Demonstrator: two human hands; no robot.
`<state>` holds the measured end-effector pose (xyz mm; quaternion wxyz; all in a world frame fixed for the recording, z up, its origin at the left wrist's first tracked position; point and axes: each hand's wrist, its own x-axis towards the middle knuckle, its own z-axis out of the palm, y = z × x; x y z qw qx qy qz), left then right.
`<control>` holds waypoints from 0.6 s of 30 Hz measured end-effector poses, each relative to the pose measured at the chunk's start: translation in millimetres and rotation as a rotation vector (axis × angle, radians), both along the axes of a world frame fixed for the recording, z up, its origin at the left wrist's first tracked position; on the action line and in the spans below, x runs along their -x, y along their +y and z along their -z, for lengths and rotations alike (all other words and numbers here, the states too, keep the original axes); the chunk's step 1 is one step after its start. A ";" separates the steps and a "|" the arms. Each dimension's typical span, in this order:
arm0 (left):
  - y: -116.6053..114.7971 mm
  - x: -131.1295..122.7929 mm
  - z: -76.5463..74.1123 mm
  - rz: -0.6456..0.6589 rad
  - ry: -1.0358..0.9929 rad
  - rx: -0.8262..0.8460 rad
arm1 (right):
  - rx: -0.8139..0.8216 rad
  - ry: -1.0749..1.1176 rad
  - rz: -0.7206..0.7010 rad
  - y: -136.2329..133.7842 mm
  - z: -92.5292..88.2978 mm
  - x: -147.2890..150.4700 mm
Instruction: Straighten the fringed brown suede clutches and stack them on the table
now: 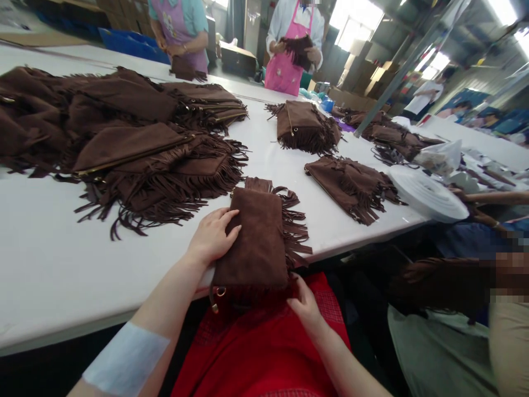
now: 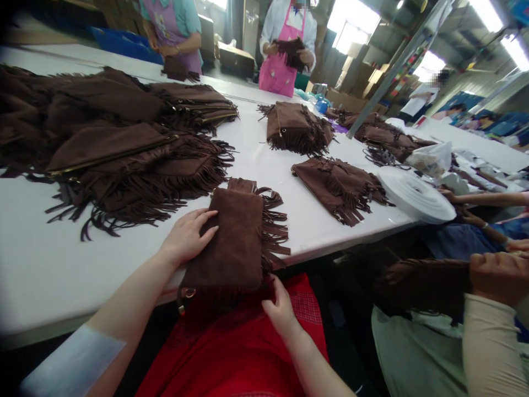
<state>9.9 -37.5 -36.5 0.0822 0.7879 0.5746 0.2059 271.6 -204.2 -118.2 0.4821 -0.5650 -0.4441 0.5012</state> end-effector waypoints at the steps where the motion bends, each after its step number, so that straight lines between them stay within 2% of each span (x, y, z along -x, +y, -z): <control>1: 0.1 0.1 0.1 -0.001 0.000 -0.002 | -0.035 0.038 -0.049 3.6 -13.7 -1.4; 4: 0.7 0.5 0.6 0.002 0.004 0.006 | -0.017 0.143 -0.232 10.6 -45.8 5.4; 5: 1.0 0.7 1.0 0.005 0.005 0.013 | 0.003 0.149 -0.246 12.1 -51.0 9.5; 7: 1.4 1.1 2.0 0.007 0.007 0.019 | 0.041 0.102 -0.188 15.4 -53.1 17.0; 10: 2.1 1.6 3.5 0.010 0.007 0.008 | 0.099 -0.008 -0.095 21.9 -44.4 23.3; 14: 2.4 1.8 3.2 0.016 0.008 -0.007 | 0.206 -0.059 -0.089 15.6 -23.7 32.3; 16: 2.7 2.3 2.1 0.018 0.008 -0.016 | 0.300 -0.080 -0.164 -0.3 -6.8 39.9; 18: 3.5 3.3 1.3 0.019 0.004 -0.023 | 0.403 -0.107 -0.303 -18.9 13.3 45.5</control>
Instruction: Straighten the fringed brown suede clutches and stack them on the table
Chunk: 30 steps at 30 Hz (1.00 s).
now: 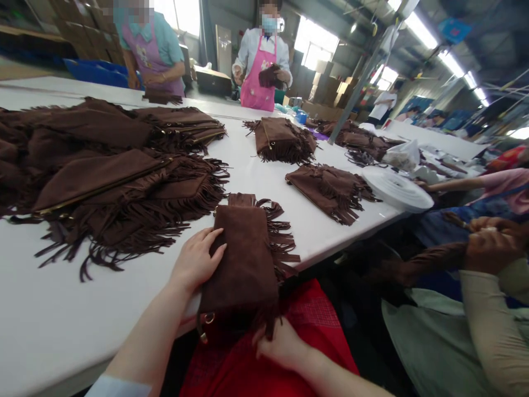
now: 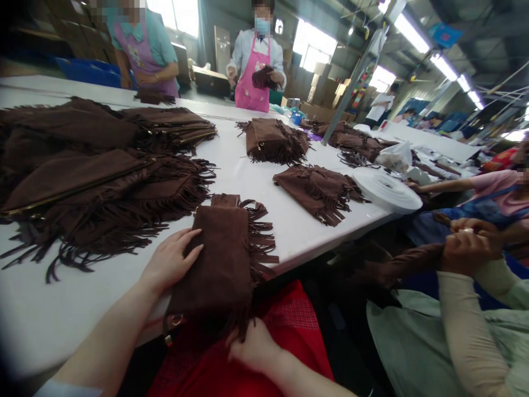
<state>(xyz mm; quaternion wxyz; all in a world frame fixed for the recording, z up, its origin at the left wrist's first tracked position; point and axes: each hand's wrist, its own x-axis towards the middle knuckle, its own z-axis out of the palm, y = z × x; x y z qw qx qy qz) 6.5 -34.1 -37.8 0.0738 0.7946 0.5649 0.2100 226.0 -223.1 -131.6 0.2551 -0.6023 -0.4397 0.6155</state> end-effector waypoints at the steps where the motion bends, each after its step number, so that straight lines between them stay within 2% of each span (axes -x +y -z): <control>1: 0.6 0.7 -0.1 0.001 -0.002 -0.002 | 0.040 -0.001 -0.047 -7.1 9.2 0.6; 2: 1.3 1.3 0.0 0.004 -0.004 -0.003 | 0.048 0.000 -0.046 -11.4 16.2 -0.9; 4: 2.7 2.0 1.0 0.015 -0.007 -0.006 | -0.037 0.001 0.117 -9.3 19.9 -9.9; 6: 3.4 1.5 2.5 0.025 -0.009 -0.015 | -0.197 0.037 0.349 4.5 8.4 -23.6; 8: 3.5 -0.3 3.4 0.033 -0.005 -0.033 | -0.298 0.187 0.450 22.0 -13.7 -36.6; 11: 5.9 -4.7 -1.0 0.098 0.023 -0.030 | -0.295 0.526 0.349 39.3 -47.9 -45.7; 14: 15.4 -12.4 -15.2 0.186 0.088 0.041 | -0.136 0.685 0.188 41.2 -61.9 -38.4; 16: 23.0 -21.7 -26.7 0.240 0.160 0.085 | -0.029 0.643 0.139 38.0 -55.8 -27.2; 19: 28.7 -41.0 -35.9 0.245 0.277 0.093 | 0.002 0.480 0.106 31.0 -32.4 -9.9; 22: 25.0 -59.1 -28.8 0.122 0.319 -0.021 | 0.018 0.303 0.087 23.4 -8.9 -3.0; 24: 20.1 -65.4 -19.6 0.066 0.272 -0.098 | -0.004 0.193 0.057 19.5 -0.1 -7.0; 27: 15.0 -65.6 -9.6 0.049 0.146 -0.098 | -0.147 -0.003 0.010 16.1 2.4 -20.2; 30: 14.7 -62.0 -7.6 0.040 0.076 -0.082 | -0.277 -0.299 -0.029 10.1 3.8 -31.3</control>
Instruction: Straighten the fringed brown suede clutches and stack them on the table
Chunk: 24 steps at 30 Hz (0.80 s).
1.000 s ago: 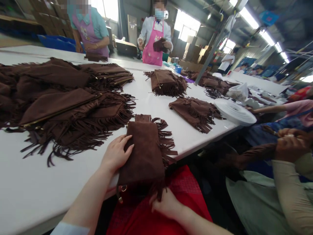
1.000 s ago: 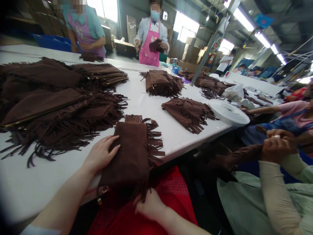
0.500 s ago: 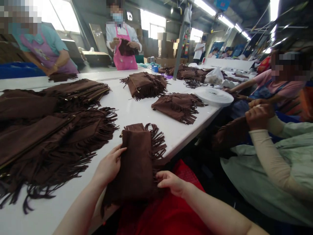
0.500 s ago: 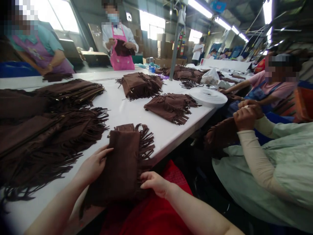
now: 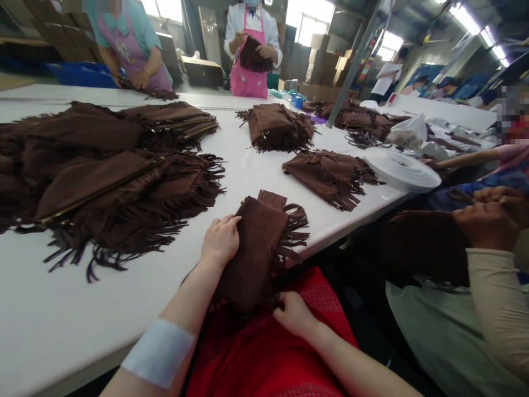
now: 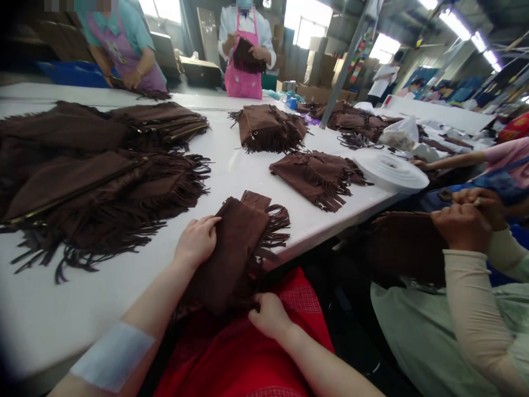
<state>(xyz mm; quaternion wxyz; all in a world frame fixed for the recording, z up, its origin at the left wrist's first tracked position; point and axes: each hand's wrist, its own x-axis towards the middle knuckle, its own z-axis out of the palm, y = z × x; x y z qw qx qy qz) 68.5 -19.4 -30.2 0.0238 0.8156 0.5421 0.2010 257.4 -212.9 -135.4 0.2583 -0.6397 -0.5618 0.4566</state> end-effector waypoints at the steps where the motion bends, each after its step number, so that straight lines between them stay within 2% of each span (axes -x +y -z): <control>1: 0.4 0.8 -0.3 -0.001 -0.008 -0.002 | -0.008 -0.097 -0.022 -3.1 2.6 -2.3; 4: 0.9 1.1 -1.7 0.001 -0.020 0.002 | 0.061 -0.197 -0.099 -10.7 14.4 -7.6; 5: 0.8 0.8 -2.1 0.003 -0.022 0.005 | 0.068 -0.163 -0.081 -10.9 17.1 -9.4; 7: 0.2 0.2 -2.8 0.001 -0.027 0.011 | -0.004 -0.043 0.041 -5.9 15.8 -13.1; 9: -0.2 0.0 -3.0 -0.002 -0.029 0.011 | -0.130 0.120 0.161 5.3 4.3 -15.4; 11: 0.0 0.1 -2.5 0.000 -0.034 0.010 | -0.177 0.344 0.189 18.8 -13.4 -14.8; 14: 1.1 0.4 -0.6 0.003 -0.039 0.007 | -0.076 0.651 0.175 33.9 -38.3 -8.5; 16: 1.6 0.6 0.5 0.002 -0.046 0.009 | 0.002 0.749 0.181 38.7 -48.0 -3.3; 19: 1.3 0.5 0.1 -0.001 -0.058 0.018 | 0.056 0.773 0.181 41.5 -54.0 1.1; 24: -0.1 0.5 -2.4 -0.009 -0.066 0.014 | 0.046 0.642 0.168 47.8 -51.9 1.1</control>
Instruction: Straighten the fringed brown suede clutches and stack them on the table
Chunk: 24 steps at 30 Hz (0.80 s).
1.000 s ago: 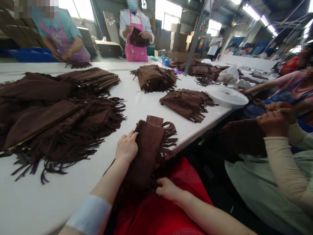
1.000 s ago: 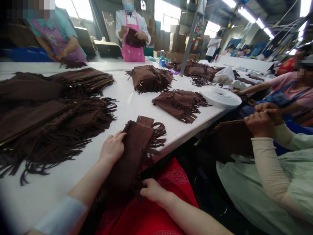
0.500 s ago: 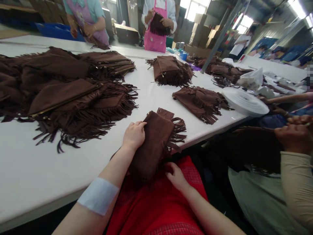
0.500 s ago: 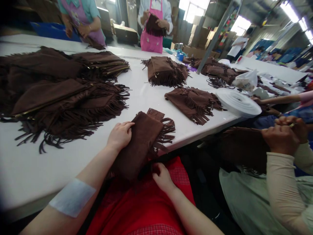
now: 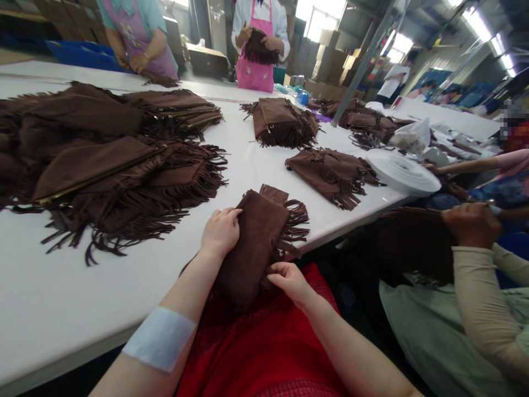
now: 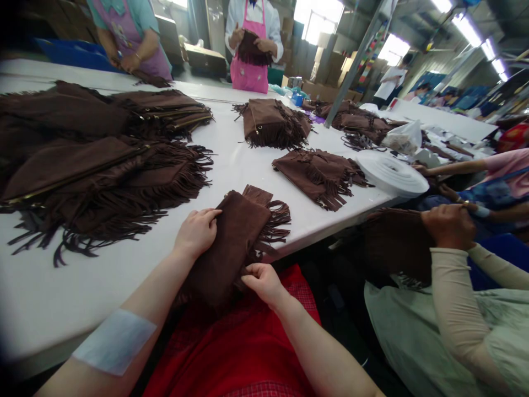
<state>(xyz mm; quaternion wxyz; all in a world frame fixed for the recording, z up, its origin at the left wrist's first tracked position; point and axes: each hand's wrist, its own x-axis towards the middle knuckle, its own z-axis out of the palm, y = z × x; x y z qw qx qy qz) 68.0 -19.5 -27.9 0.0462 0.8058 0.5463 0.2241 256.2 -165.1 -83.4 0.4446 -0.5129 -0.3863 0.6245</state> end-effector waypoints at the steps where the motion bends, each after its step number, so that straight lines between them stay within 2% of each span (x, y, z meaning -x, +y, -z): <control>1: 0.0 0.0 0.0 -0.002 0.001 0.001 | 0.008 -0.033 0.002 1.1 3.1 0.1; 5: 1.2 0.6 1.6 0.003 0.007 -0.009 | 0.101 -0.215 0.022 -2.2 29.0 0.1; 9: 2.2 1.3 3.3 0.006 0.009 -0.011 | 0.205 -0.306 -0.046 -17.1 62.4 -7.2; 12: 1.9 1.1 3.5 0.000 -0.002 -0.008 | 0.218 -0.435 -0.054 -24.1 69.5 -17.4; 14: 1.5 0.5 3.0 -0.007 -0.006 -0.004 | 0.098 -0.452 0.021 -22.9 59.5 -21.6; 16: 1.4 0.0 2.3 -0.006 -0.002 -0.004 | -0.082 -0.363 0.083 -18.2 40.0 -20.2; 18: 1.5 -0.1 2.0 -0.001 0.005 -0.013 | -0.170 -0.190 0.023 -12.7 17.8 -12.5; 21: 1.6 0.6 2.7 0.005 0.001 -0.022 | -0.083 0.122 -0.146 -6.8 -6.6 5.9; 24: 1.3 1.3 3.2 0.010 -0.007 -0.016 | 0.008 0.247 -0.157 -4.1 -13.9 20.4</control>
